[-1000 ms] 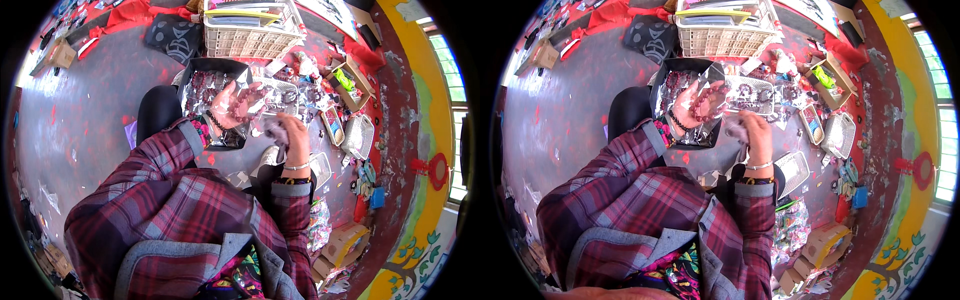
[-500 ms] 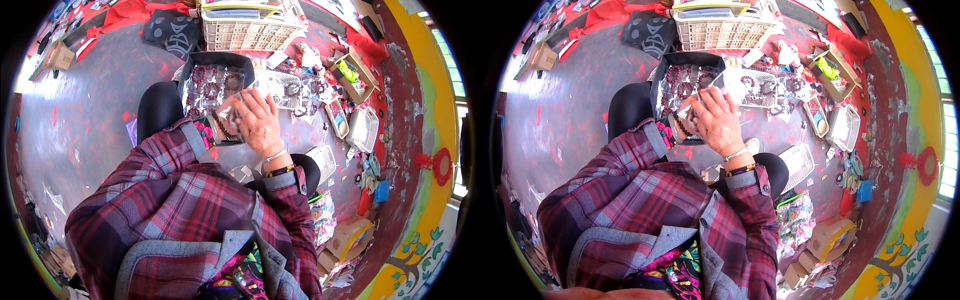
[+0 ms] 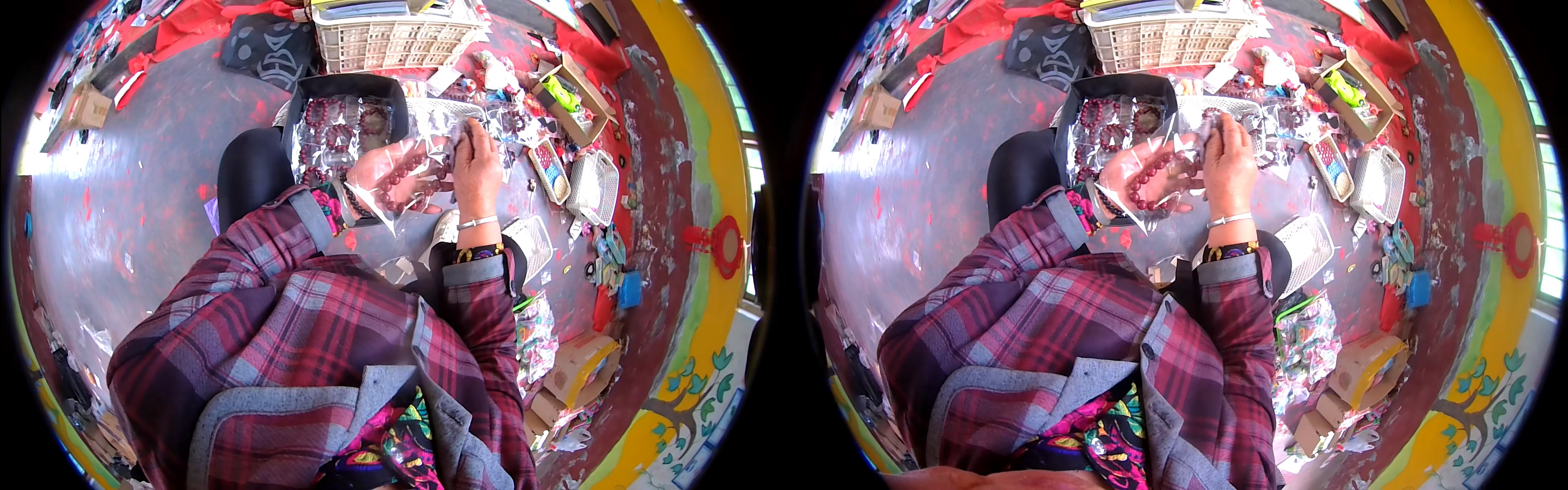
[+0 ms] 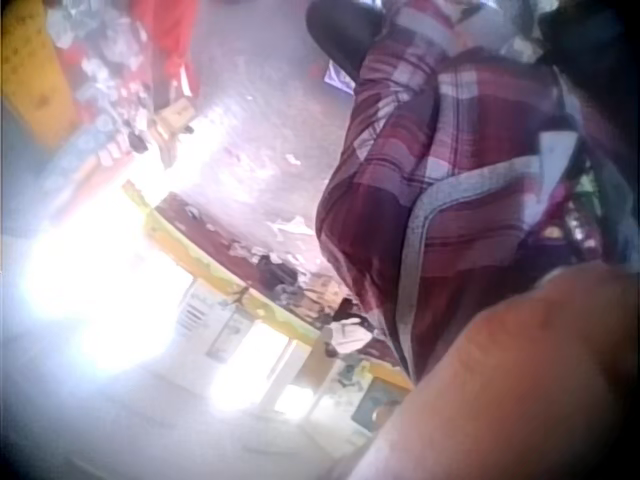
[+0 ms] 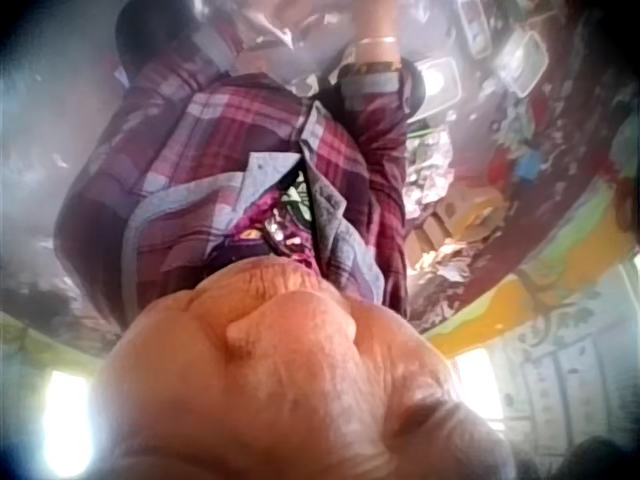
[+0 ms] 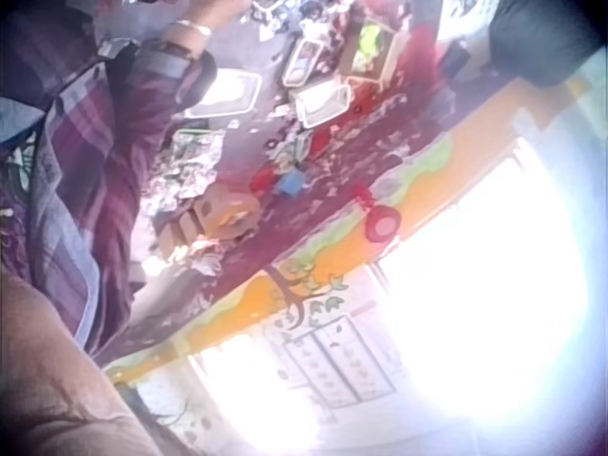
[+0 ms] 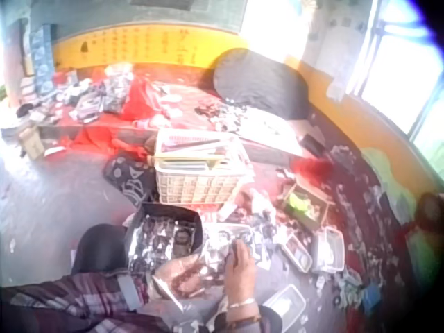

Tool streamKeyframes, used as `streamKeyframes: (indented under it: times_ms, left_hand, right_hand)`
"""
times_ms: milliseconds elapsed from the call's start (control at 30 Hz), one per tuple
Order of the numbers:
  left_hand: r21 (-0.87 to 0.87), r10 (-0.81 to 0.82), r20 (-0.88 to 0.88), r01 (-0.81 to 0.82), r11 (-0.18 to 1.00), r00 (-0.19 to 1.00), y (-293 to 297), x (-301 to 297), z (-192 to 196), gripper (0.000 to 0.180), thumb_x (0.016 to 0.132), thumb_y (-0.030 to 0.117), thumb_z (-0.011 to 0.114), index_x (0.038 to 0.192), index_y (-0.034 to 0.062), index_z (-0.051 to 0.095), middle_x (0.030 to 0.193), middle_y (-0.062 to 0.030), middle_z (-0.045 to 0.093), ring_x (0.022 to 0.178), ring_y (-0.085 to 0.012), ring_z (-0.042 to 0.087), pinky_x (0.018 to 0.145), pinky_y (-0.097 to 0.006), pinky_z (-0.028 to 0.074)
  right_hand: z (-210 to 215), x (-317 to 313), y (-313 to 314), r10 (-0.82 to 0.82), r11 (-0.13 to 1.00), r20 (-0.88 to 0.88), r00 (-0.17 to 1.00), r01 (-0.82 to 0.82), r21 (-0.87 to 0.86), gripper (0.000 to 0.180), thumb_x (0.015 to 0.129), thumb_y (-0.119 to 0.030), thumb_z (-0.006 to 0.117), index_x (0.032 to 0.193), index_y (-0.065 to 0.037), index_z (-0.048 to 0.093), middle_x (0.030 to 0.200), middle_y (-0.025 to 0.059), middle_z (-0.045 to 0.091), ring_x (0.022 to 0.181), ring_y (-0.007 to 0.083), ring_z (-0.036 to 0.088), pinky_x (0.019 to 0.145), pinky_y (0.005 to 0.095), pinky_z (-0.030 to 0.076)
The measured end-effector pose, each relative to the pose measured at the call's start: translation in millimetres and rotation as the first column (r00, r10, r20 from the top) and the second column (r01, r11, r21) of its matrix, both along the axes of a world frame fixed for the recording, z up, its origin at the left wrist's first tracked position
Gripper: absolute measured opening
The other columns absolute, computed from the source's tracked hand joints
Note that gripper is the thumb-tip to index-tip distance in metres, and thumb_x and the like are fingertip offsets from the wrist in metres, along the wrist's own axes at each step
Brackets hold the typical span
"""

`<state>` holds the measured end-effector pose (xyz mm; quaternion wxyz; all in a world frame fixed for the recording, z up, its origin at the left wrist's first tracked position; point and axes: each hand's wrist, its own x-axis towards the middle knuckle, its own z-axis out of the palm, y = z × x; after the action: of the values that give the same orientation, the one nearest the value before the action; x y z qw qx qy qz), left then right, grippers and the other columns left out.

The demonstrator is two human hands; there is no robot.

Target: The person sits on the floor and cleans dark-colored beads using a grey cloth. They pick up beads from a black tray, wipe them individually, and place them into a white plastic basket. The process is repeated for multiple beads throughout the clip.

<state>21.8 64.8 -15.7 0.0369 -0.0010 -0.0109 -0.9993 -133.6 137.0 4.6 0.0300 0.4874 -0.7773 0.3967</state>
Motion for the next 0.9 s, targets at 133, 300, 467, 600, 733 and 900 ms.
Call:
streamKeyframes:
  times_ms: [133, 300, 467, 600, 733, 900]
  left_hand:
    - [-0.037, 0.117, -0.016, -0.118, 0.992, 0.993, -3, 3, 8, 0.048, 0.097, 0.039, 0.026, 0.137, 0.0134, 0.033, 0.137, -0.0214, 0.036, 0.125, -0.0376, 0.037, 0.089, -0.055, 0.043]
    - [-0.138, 0.339, 0.132, -0.321, 0.937, 0.932, -24, -3, 2, 0.046, 0.096, 0.041, 0.033, 0.128, 0.0089, 0.042, 0.121, -0.0149, 0.050, 0.105, -0.0376, 0.052, 0.078, -0.056, 0.048]
    - [-0.409, 0.398, 0.182, -0.299, 0.862, 0.899, -39, -10, -14, 0.041, 0.095, 0.038, 0.042, 0.125, 0.0117, 0.046, 0.096, -0.0036, 0.057, 0.088, -0.0176, 0.059, 0.078, -0.038, 0.051]
    - [-0.949, 0.744, 0.002, -0.233, 0.212, 0.668, -10, -19, -21, 0.046, 0.097, 0.027, 0.039, 0.134, -0.0008, 0.036, 0.133, -0.0113, 0.044, 0.122, -0.0160, 0.042, 0.102, -0.028, 0.032]
    - [-0.982, 0.764, -0.162, -0.025, -0.188, 0.624, -11, -25, -73, 0.044, 0.097, 0.020, 0.040, 0.134, -0.0034, 0.034, 0.135, -0.0125, 0.041, 0.126, -0.0178, 0.037, 0.104, -0.028, 0.027]
    - [-0.990, 0.777, -0.137, -0.082, -0.110, 0.614, -17, -22, -42, 0.044, 0.096, 0.019, 0.044, 0.134, -0.0018, 0.035, 0.134, -0.0121, 0.042, 0.125, -0.0180, 0.037, 0.104, -0.029, 0.027]
  right_hand:
    - [-11, -22, 9, -0.185, 0.982, -0.084, 0.979, 0.187, 0.023, 0.019, 0.080, -0.005, 0.052, 0.094, -0.001, 0.065, 0.107, 0.0161, 0.061, 0.085, 0.0295, 0.064, 0.070, 0.0354, 0.052]
    - [6, -13, 17, -0.079, 0.992, 0.498, 0.864, 0.115, -0.042, 0.016, 0.078, 0.000, 0.049, 0.080, 0.000, 0.065, 0.081, 0.0116, 0.066, 0.058, 0.0146, 0.061, 0.049, 0.0243, 0.046]
    - [36, 24, 15, 0.039, 0.996, 0.922, 0.385, -0.085, -0.007, 0.019, 0.086, -0.017, 0.059, 0.081, 0.001, 0.064, 0.066, 0.0066, 0.062, 0.048, 0.0074, 0.051, 0.044, 0.0186, 0.038]
    - [-5, 29, 11, 0.108, 0.937, 0.869, 0.482, -0.341, 0.073, 0.042, 0.085, -0.041, 0.060, 0.074, -0.001, 0.066, 0.064, 0.0017, 0.059, 0.055, 0.0067, 0.050, 0.049, 0.0215, 0.039]
    - [-14, 28, 10, 0.053, 0.928, 0.829, 0.556, -0.334, 0.165, 0.033, 0.089, -0.026, 0.056, 0.084, 0.005, 0.066, 0.070, 0.0060, 0.063, 0.060, 0.0102, 0.056, 0.053, 0.0219, 0.044]
    - [-8, 11, 14, -0.024, 0.954, 0.904, 0.426, -0.262, 0.148, 0.023, 0.088, -0.014, 0.054, 0.090, 0.005, 0.066, 0.076, 0.0086, 0.066, 0.062, 0.0131, 0.061, 0.055, 0.0226, 0.047]
